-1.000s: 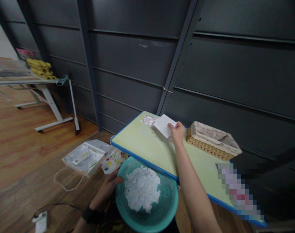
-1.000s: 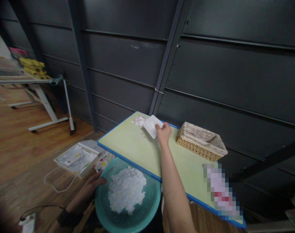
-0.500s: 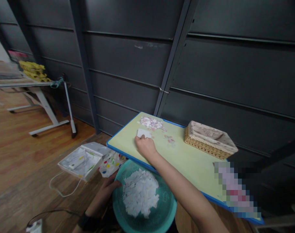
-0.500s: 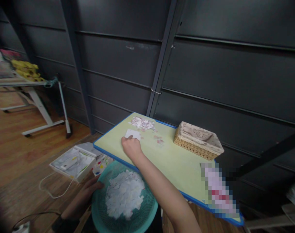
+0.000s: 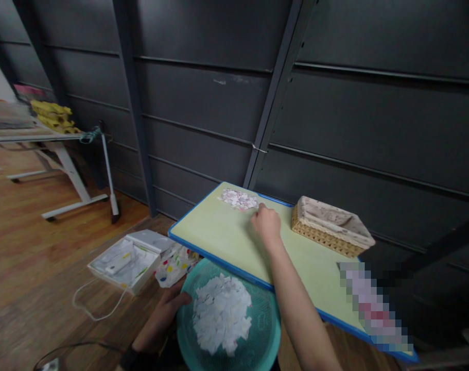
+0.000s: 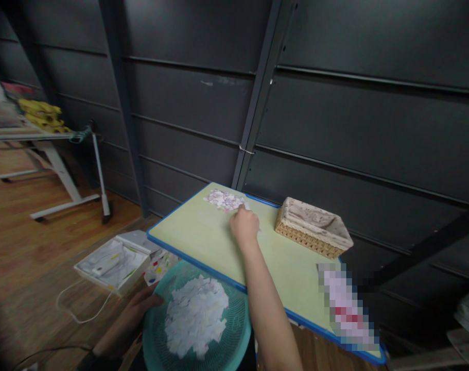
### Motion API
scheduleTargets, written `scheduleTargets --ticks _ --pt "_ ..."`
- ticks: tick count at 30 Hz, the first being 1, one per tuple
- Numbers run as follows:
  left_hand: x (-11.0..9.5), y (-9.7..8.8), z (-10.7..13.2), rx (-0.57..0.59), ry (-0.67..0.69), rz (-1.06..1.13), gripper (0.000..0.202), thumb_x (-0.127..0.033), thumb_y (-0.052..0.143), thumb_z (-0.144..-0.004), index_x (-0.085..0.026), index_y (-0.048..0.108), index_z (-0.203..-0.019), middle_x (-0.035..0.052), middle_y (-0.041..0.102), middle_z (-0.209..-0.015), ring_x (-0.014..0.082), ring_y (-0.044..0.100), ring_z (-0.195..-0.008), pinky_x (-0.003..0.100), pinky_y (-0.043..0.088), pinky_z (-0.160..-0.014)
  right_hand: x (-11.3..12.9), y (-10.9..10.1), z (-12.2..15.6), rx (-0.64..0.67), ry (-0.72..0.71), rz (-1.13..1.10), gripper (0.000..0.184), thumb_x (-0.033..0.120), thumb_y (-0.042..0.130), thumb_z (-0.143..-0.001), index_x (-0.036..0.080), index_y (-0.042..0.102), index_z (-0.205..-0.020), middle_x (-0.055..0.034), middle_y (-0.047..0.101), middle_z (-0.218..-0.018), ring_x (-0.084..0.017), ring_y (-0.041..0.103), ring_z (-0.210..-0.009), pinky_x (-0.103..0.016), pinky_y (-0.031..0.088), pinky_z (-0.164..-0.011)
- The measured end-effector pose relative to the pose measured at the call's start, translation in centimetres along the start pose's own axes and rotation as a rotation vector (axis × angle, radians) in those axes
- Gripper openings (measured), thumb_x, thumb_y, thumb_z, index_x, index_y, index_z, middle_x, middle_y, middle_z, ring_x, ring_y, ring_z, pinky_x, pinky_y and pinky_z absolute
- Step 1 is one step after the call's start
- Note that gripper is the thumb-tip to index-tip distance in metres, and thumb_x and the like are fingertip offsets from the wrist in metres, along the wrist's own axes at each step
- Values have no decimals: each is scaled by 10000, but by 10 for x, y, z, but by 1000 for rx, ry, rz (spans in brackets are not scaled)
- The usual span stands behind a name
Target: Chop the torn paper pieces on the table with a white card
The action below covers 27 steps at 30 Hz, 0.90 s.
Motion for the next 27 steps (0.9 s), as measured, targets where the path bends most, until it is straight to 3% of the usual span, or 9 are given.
scheduleTargets --ticks 4,9,18,23,27 --pt "5 -2 -7 24 5 22 473 -195 679 -578 -163 707 -1049 105 736 -1120 336 629 -1085 431 504 -900 -24 -8 -12 -180 163 -114 285 225 403 -843 113 633 -967 -162 672 -806 -240 622 -727 -297 385 -650" --pt "9 1 -7 21 -64 18 496 -217 666 -580 -187 694 -1074 71 785 -952 313 692 -927 381 542 -764 -31 -3 -17 -306 135 -310 247 246 392 -819 148 617 -846 -87 631 -710 -196 546 -659 -268 321 -613" --pt "-1 8 3 45 -36 25 455 -173 627 -619 -167 698 -1069 41 787 -927 274 702 -846 315 527 -687 -3 26 -8 -208 -6 -368 249 249 369 -837 156 599 -861 -67 627 -707 -170 503 -622 -257 281 -594" --pt "1 5 1 74 -26 40 459 -167 633 -625 -184 701 -1078 39 788 -905 261 698 -825 337 524 -752 3 36 -6 -142 1 -284 244 229 381 -842 140 605 -884 -102 664 -761 -181 544 -639 -265 294 -603" --pt "4 4 -1 82 2 59 423 -156 632 -629 -171 716 -1043 44 791 -830 260 699 -784 340 521 -723 -4 34 -6 -139 46 -205 236 212 391 -843 128 609 -875 -127 673 -796 -186 563 -656 -271 303 -610"
Point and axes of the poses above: each hand's wrist, its own z-axis away from the middle knuckle, its own y-axis out of the palm, x = y × z, the point moved 3 cm from there along -z, towards the middle knuckle
